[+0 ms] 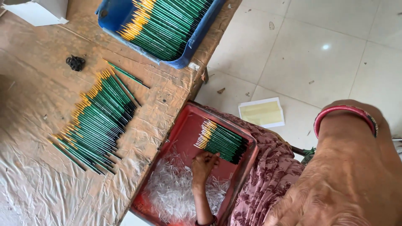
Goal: Sorting, aligning, and bundling small green-handled paintbrushes in a manufacturing environment.
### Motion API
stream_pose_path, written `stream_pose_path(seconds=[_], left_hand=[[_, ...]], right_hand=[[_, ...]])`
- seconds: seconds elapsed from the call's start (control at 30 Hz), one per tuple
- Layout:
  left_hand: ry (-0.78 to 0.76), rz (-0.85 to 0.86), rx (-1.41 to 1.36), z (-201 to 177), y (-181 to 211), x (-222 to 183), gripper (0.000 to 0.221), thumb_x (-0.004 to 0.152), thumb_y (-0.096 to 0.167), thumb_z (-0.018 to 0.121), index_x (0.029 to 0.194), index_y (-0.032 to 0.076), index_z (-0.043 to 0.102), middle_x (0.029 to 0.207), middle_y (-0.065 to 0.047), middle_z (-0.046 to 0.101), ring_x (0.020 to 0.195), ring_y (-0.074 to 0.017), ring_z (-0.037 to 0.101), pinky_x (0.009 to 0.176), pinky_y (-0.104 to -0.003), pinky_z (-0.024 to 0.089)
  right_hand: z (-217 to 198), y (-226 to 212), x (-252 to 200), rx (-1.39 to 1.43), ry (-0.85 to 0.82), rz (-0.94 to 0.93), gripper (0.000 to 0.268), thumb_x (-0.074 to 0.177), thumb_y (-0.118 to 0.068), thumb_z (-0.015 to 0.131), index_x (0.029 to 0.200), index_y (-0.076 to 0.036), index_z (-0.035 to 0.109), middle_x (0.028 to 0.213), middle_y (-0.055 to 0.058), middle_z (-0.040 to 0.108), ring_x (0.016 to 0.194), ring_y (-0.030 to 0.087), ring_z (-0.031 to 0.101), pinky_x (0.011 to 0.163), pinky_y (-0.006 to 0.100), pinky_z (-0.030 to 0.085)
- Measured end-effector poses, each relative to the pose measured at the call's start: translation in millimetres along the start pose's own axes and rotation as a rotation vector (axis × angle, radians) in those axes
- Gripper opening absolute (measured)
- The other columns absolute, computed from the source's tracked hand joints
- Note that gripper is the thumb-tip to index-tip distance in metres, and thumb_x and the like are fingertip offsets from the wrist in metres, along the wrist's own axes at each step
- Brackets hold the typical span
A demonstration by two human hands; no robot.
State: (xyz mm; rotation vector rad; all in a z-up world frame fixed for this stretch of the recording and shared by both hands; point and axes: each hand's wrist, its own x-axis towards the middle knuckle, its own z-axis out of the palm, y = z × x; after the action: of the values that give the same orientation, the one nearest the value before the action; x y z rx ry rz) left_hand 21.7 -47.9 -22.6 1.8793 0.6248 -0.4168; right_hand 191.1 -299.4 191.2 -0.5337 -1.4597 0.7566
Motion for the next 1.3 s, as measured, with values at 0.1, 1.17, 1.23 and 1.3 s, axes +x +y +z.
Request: stream_pose_path(seconds=[0.1,1.17,1.23,1.3], left_hand=[[0.014,0.025,0.050,-3.5,2.7,-3.9,0.030,0.088,0.028,0.079,0.081,0.000,0.077,0.069,-0.008,0.078,0.058,-0.0123,0.075,0.055,-0.026,0.059],[-0.001,0.022,0.066,-2.7,-2.4,-2.2,0.028,0.088,0.030,0.078,0.083,0.002,0.078,0.069,-0.006,0.079,0.059,-0.0113,0.075,0.051,-0.025,0.057],[-0.003,0.021,0.061,-2.4,-5.0,-1.8,0.029,0.088,0.030,0.078,0.083,0.002,0.078,0.069,-0.006,0.079,0.059,-0.0113,0.076,0.052,-0.025,0.057],[-0.003,0.009,0.079,-2.0,-5.4,-1.0,0.027,0.088,0.030,0.078,0.084,0.003,0.078,0.070,-0.006,0.079,0.059,-0.0114,0.076,0.052,-0.025,0.057]], right_hand=[[2.5,-16.3,29.8,0.025,-0.033,-0.020,0.064,0.104,-0.065,0.053,0.128,-0.006,0.058,0.125,0.020,0.071,0.121,0.034,0.071,0.103,0.047,0.061],[15.0,-12.4,85.8,-1.120,0.454,-1.117,0.031,0.088,0.008,0.074,0.074,-0.015,0.057,0.076,-0.005,0.068,0.066,0.007,0.073,0.056,0.015,0.057],[11.2,-6.2,87.9,-1.183,0.359,-1.275,0.034,0.087,0.018,0.071,0.082,-0.014,0.061,0.079,-0.007,0.067,0.069,0.005,0.074,0.059,0.011,0.055],[16.5,2.0,87.1,-1.220,0.387,-1.395,0.035,0.083,0.020,0.072,0.080,-0.011,0.057,0.076,-0.007,0.064,0.067,0.002,0.072,0.059,0.012,0.059]])
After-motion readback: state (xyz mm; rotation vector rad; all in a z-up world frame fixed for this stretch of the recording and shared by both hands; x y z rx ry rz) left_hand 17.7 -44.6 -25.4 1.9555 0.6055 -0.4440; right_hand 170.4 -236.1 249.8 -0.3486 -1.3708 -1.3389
